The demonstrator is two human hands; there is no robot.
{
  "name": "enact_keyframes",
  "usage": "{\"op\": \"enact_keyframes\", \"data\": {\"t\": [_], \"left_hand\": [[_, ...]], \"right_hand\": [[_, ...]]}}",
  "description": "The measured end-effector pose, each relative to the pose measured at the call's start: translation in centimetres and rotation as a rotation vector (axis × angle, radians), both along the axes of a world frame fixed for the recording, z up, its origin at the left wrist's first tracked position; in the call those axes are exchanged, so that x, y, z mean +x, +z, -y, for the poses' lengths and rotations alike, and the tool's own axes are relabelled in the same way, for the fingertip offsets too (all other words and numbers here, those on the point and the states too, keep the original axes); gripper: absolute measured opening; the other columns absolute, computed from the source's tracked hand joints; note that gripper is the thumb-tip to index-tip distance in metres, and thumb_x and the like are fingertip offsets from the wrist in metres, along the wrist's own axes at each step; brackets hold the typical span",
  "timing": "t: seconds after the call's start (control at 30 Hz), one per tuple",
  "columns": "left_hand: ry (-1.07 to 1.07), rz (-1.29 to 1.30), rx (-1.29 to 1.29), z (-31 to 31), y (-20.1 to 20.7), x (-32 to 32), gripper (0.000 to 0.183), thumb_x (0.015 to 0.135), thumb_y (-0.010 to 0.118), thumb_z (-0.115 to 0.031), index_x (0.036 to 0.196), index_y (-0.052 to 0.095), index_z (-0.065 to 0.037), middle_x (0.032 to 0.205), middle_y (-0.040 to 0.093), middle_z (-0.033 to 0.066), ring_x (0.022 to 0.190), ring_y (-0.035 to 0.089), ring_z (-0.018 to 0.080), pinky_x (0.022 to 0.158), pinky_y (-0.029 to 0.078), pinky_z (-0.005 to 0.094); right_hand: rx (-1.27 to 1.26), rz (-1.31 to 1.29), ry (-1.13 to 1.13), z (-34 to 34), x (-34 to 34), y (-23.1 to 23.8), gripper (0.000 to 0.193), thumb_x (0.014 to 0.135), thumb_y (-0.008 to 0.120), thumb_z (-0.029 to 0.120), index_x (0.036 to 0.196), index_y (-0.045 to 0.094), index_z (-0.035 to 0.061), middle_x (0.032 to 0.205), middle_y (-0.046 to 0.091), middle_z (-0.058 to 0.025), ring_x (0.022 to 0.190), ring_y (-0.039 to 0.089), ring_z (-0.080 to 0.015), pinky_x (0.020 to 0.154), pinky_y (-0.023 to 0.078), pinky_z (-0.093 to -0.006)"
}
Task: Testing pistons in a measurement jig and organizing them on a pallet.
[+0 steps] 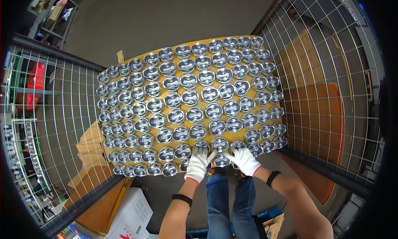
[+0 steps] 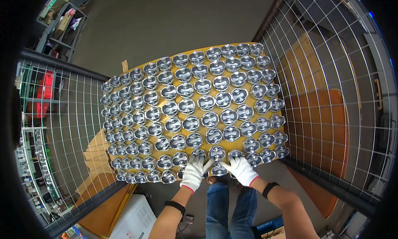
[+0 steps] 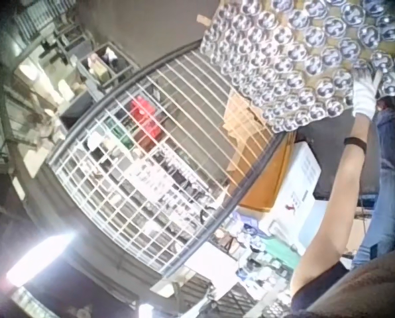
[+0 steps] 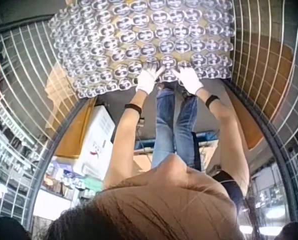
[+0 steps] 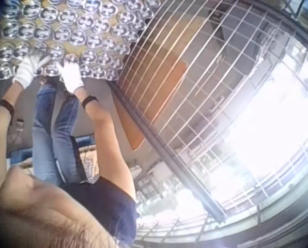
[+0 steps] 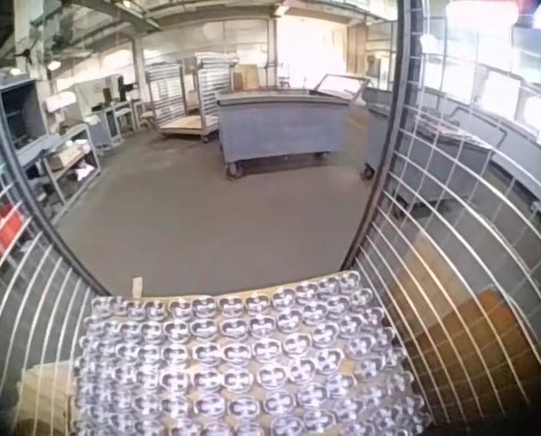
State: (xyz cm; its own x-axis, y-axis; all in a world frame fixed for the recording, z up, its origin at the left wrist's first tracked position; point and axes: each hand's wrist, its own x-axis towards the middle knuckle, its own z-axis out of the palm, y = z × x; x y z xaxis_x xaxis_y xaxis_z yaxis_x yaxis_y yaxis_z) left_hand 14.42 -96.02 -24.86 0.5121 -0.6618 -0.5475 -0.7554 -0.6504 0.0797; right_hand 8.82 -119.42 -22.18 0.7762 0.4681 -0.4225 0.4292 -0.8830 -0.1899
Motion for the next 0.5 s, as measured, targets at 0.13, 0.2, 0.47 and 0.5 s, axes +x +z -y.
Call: {"op": "enact_keyframes", "data": {"t": [0.13,0.2,0.47,0.5], "left_hand": [[-0.02,0.028,-0.045,0.1,-0.7,-0.4,0.062,0.096,0.046,-0.014,0.153,0.032,-0.032,0.138,0.051,0.0147,0.125,0.054,0.0268,0.107,0.041,0.0409],[0.017,0.015,-0.075,0.9,-0.5,-0.2,0.066,0.092,0.052,-0.008,0.151,0.037,-0.033,0.114,0.06,0.0102,0.105,0.064,0.0226,0.079,0.054,0.0327],[0.016,0.023,-0.01,2.6,0.0,0.6,0.067,0.093,0.054,-0.008,0.149,0.036,-0.039,0.107,0.061,0.0145,0.082,0.069,0.0241,0.059,0.055,0.0335],[0.01,0.016,-0.006,2.8,-0.1,0.5,0.067,0.093,0.054,-0.008,0.149,0.036,-0.039,0.107,0.061,0.0145,0.082,0.069,0.0241,0.059,0.055,0.0335]], "right_hand": [[0.041,-0.008,-0.129,-1.8,-4.0,0.2,0.059,0.088,0.053,0.014,0.145,0.048,0.0274,0.124,0.058,-0.0152,0.095,0.062,-0.0275,0.087,0.047,-0.0412],[-0.002,-0.088,-0.235,-3.2,-5.2,0.3,0.056,0.087,0.056,0.015,0.142,0.052,0.0272,0.117,0.059,-0.014,0.093,0.063,-0.0277,0.083,0.048,-0.0419],[-0.048,-0.296,-0.681,-6.8,-3.2,0.2,0.044,0.073,0.076,0.03,0.115,0.066,0.0236,0.095,0.064,-0.0149,0.089,0.066,-0.033,0.076,0.053,-0.0439],[-0.061,-0.339,-0.668,-6.6,-3.0,0.2,0.041,0.073,0.076,0.03,0.113,0.067,0.0244,0.097,0.064,-0.0158,0.09,0.066,-0.0339,0.077,0.054,-0.0434]]}}
